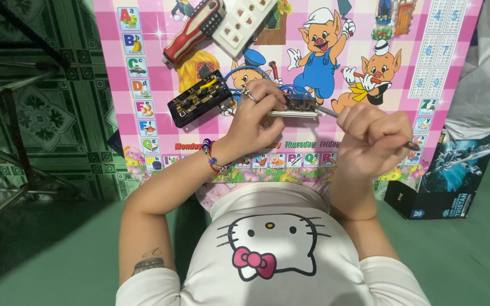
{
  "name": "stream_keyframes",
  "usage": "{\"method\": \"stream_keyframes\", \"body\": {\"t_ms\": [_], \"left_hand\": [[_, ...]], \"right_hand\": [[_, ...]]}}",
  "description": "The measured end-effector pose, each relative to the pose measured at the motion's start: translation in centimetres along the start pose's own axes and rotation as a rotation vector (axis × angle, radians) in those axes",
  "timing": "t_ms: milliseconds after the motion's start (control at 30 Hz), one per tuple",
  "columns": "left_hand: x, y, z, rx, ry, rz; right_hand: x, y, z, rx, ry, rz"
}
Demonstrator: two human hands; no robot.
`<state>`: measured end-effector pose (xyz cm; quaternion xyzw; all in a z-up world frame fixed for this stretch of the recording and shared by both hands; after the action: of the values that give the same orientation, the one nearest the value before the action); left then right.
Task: The person disassembles a white electrical outlet cover and then uses a screwdriver to tighten screws on the internal components of a black electrical box. They manipulate wires and metal terminals while working on a colorful mat.
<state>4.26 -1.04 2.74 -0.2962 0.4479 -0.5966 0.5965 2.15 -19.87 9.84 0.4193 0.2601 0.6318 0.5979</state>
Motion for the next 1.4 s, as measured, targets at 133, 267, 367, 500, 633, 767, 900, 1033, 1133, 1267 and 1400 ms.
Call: {"method": "stream_keyframes", "body": {"t_ms": [133,267,367,500,633,767,900,1033,1133,1267,1400], "left_hand": [[-1.0,-1.7,0.0,-0.026,0.071,0.143],[-3.5,-5.7,2.1,0.057,0.167,0.341],[-8.2,-6.6,4.9,0.094,0.088,0.539],[-12.8,-0.2,7.1,-0.109,0.184,1.095],[-13.1,3.6,6.5,-0.118,0.176,1.173],[-13.6,-0.4,8.0,-0.211,0.135,0.67],[-9.3,-6.4,8.4,-0.396,0.139,-0.617],[-2.8,-11.4,9.5,-0.316,0.294,-0.844],[0.6,-11.7,10.0,-0.29,0.347,-0.94],[2.1,-11.7,10.8,-0.227,0.359,-0.919],[2.2,-11.8,11.0,-0.204,0.38,-0.858]], "right_hand": [[0.0,-0.1,0.8,0.018,-0.022,-0.066],[0.9,0.1,1.6,0.039,0.054,-0.089],[1.0,-0.1,1.0,0.046,0.034,-0.05],[0.8,-1.3,-0.3,0.022,-0.041,0.038],[0.7,-1.4,-1.1,0.033,-0.028,0.064],[0.3,-1.5,-1.4,0.063,0.009,0.046],[0.3,-1.3,-1.7,0.097,0.021,0.004],[-2.3,-2.7,-5.0,0.173,-0.099,-0.277],[-3.2,-3.1,-5.7,0.155,-0.084,-0.211],[-2.8,-1.1,-4.0,0.087,-0.027,-0.439],[-2.1,-0.5,-3.4,0.114,-0.006,-0.459]]}}
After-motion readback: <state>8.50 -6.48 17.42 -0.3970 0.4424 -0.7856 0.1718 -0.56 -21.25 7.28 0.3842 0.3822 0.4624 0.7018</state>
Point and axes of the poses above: each hand's wrist, its own z-axis towards the middle knuckle, its own x-axis out of the palm, y = z × x, the point moved 5 cm from there along z, towards the middle knuckle, and after that the axes turned 2 degrees about -y, right-handed, at the moved point
